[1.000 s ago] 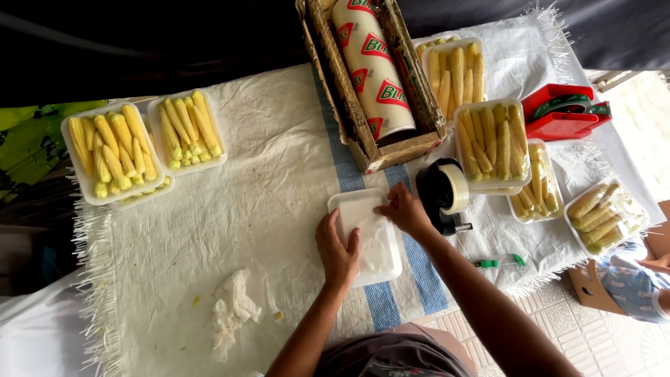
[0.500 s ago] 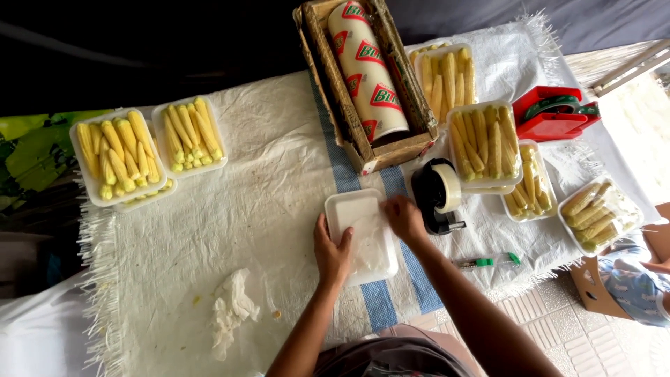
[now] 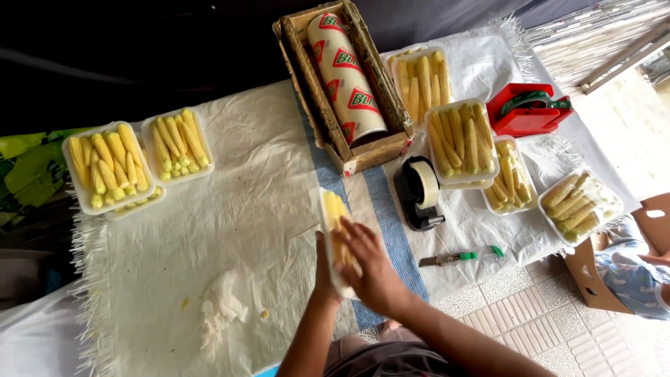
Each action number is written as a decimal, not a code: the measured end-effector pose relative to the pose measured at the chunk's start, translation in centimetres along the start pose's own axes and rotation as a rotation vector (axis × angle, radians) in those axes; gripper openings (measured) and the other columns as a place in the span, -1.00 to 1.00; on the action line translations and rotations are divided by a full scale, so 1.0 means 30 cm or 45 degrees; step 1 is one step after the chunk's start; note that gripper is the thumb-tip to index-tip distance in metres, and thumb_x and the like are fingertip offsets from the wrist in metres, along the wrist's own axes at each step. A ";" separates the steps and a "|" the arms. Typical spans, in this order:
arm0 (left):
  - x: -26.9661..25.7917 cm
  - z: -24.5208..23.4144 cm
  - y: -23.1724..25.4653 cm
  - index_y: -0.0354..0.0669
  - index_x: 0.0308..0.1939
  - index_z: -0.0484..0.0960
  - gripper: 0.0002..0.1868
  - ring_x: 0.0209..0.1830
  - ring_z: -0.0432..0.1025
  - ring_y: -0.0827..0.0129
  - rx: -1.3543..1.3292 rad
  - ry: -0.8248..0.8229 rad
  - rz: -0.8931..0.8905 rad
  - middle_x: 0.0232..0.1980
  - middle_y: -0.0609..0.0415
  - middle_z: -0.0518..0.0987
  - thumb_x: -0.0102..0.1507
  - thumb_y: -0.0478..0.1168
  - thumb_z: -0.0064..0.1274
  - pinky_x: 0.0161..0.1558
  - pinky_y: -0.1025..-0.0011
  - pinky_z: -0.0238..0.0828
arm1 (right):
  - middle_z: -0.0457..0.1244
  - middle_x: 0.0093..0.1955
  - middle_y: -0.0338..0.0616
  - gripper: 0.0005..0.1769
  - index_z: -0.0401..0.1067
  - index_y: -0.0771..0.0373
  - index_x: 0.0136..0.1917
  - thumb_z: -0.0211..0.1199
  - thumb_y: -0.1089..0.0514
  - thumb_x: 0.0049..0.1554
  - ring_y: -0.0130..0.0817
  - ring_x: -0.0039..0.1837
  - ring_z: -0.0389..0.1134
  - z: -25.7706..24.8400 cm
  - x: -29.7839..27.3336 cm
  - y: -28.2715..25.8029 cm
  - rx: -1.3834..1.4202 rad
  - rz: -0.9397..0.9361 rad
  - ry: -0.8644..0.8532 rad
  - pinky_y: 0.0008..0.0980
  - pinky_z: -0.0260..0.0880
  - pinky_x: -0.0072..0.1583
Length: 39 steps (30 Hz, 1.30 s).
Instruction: Packaging baby corn into plastic trays and sealing them with green adhesive tape.
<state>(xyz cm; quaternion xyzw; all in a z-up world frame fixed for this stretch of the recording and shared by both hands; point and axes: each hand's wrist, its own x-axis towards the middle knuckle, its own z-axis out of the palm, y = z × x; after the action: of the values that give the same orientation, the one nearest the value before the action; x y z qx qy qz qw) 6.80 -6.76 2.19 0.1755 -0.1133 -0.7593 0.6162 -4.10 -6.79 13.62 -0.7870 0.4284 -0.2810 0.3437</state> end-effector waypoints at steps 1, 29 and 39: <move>-0.012 -0.008 0.001 -0.14 0.35 0.40 -0.11 0.18 0.47 0.15 0.005 0.002 0.005 0.22 -0.05 0.50 0.23 0.47 -0.14 0.12 0.19 0.52 | 0.02 0.62 0.00 -0.37 0.24 0.23 0.49 0.22 0.35 0.16 0.09 0.59 -0.05 0.014 -0.042 -0.009 0.005 -0.006 -0.001 0.25 0.29 0.46; -0.011 0.247 -0.440 -0.05 0.28 0.52 -0.21 0.06 0.57 0.30 0.084 -0.353 -0.468 0.03 0.17 0.66 0.29 0.44 -0.29 0.09 0.28 0.62 | 0.40 0.05 0.39 -0.22 0.39 0.51 0.32 -0.23 -0.22 0.29 0.17 0.05 0.45 -0.357 -0.442 0.142 1.689 1.014 0.604 0.04 0.48 0.00; 0.000 0.419 -0.462 0.08 0.60 0.07 0.09 0.63 0.06 0.20 0.571 -0.401 -0.706 0.66 0.01 0.14 0.15 0.60 -0.52 0.48 0.06 -0.18 | 0.38 -0.02 0.16 -0.42 0.07 0.39 0.38 0.28 0.40 0.20 -0.07 -0.14 0.45 -0.716 -0.602 0.883 -0.705 0.393 0.864 -0.30 0.52 -0.37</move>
<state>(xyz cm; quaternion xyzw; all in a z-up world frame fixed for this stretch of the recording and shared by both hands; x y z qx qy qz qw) -10.72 -4.33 8.28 0.2110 -0.3179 -0.8712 0.3089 -41.24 -8.07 3.24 -0.6397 0.6876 -0.3434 -0.0013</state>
